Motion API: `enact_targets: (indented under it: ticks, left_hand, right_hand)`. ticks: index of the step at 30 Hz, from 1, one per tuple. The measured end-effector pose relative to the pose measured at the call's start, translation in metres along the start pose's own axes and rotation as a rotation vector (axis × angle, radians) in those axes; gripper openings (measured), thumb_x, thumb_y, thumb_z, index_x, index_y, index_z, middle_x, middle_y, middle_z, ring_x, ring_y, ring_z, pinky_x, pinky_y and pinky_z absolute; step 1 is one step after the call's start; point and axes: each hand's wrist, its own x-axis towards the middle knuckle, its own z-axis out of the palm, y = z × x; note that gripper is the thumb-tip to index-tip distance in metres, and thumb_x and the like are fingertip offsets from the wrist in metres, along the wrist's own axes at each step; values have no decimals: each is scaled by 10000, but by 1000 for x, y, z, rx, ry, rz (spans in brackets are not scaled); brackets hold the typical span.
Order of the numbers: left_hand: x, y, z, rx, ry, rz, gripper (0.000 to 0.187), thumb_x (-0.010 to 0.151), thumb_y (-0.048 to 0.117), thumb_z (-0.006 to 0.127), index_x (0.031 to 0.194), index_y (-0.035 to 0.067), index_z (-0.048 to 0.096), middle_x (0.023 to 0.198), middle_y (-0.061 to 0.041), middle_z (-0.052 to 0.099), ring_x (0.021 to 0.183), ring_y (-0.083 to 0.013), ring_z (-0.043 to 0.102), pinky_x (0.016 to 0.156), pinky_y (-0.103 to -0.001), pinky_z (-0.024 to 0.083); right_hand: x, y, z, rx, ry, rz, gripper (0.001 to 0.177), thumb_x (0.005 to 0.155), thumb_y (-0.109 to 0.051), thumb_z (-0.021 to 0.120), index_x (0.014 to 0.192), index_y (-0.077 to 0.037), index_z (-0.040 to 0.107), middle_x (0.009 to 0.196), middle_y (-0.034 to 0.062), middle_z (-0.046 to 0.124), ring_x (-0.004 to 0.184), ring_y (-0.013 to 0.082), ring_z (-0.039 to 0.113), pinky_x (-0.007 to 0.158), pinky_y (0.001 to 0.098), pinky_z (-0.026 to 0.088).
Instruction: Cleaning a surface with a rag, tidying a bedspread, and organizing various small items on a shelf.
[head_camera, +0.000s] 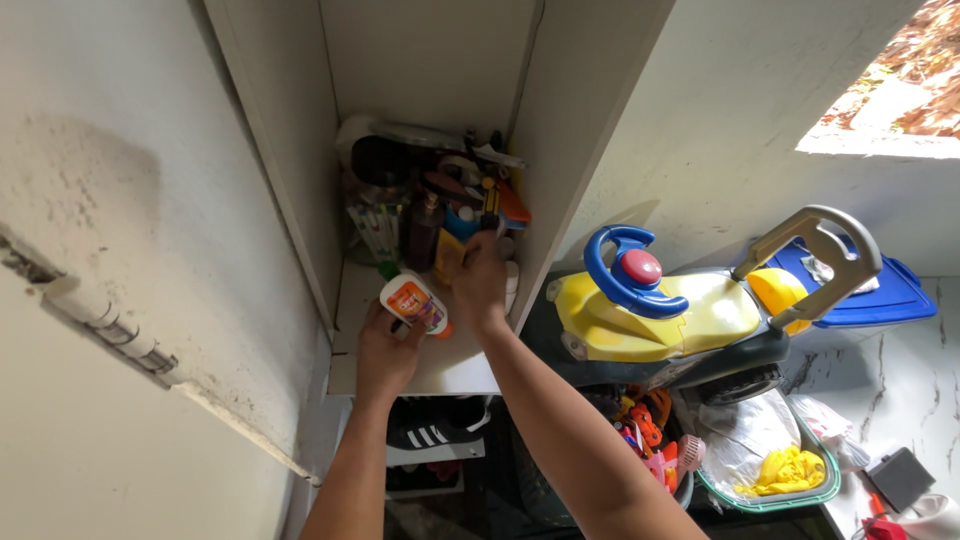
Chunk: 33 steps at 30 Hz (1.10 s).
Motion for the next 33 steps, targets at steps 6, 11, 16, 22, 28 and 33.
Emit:
enact_targets:
  ticks: [6,11,16,22,28,33]
  left_hand:
    - [1,3,0,8,-7,-3,302,837,180,787,1091,30,722,1165,-119,680,1067,-300,681,914,-391,525]
    - [0,4,0,-23,-21,-21,331,836,186,789,1119,30,717,1196,-120,680,1096,-299,676,923,-389,517]
    - [-7,3,1,-74,-43,-29,329,858,173,760,1153,35,710,1216,-144,677,1115,-302,677,925,-400,512]
    - [-38,43,5,-34,-60,21,349,845,152,765,1160,30,677,1102,-145,726,989,-282,716,844,-386,543]
    - [-77,87,41,-147,-179,-23,390,811,106,738,1187,35,661,1013,-122,755,907,-249,752,792,-355,574]
    - [-114,119,95,-140,-344,9,338,823,156,776,1122,41,670,1003,-107,734,879,-252,745,766,-357,575]
  right_hand:
    - [8,32,2,-208,-152,-215,317,922,-377,714,940,-77,615,776,134,734,720,332,746,641,427,563]
    - [-5,44,-5,-425,-144,-258,246,919,-325,637,1029,-105,642,828,186,721,789,432,687,666,518,536]
    - [-35,37,-25,-450,-58,-277,227,955,-319,613,1020,-104,646,840,203,701,778,442,676,655,534,526]
    - [-86,-16,-77,-178,-69,-451,208,913,-244,727,908,-57,635,760,163,670,657,336,682,555,403,518]
    - [-121,-16,-146,-131,-62,-497,172,906,-149,760,871,-40,632,746,106,655,601,256,668,524,332,507]
    - [-140,10,-220,-96,12,-441,142,919,-76,760,884,-23,632,719,75,598,558,147,609,506,276,480]
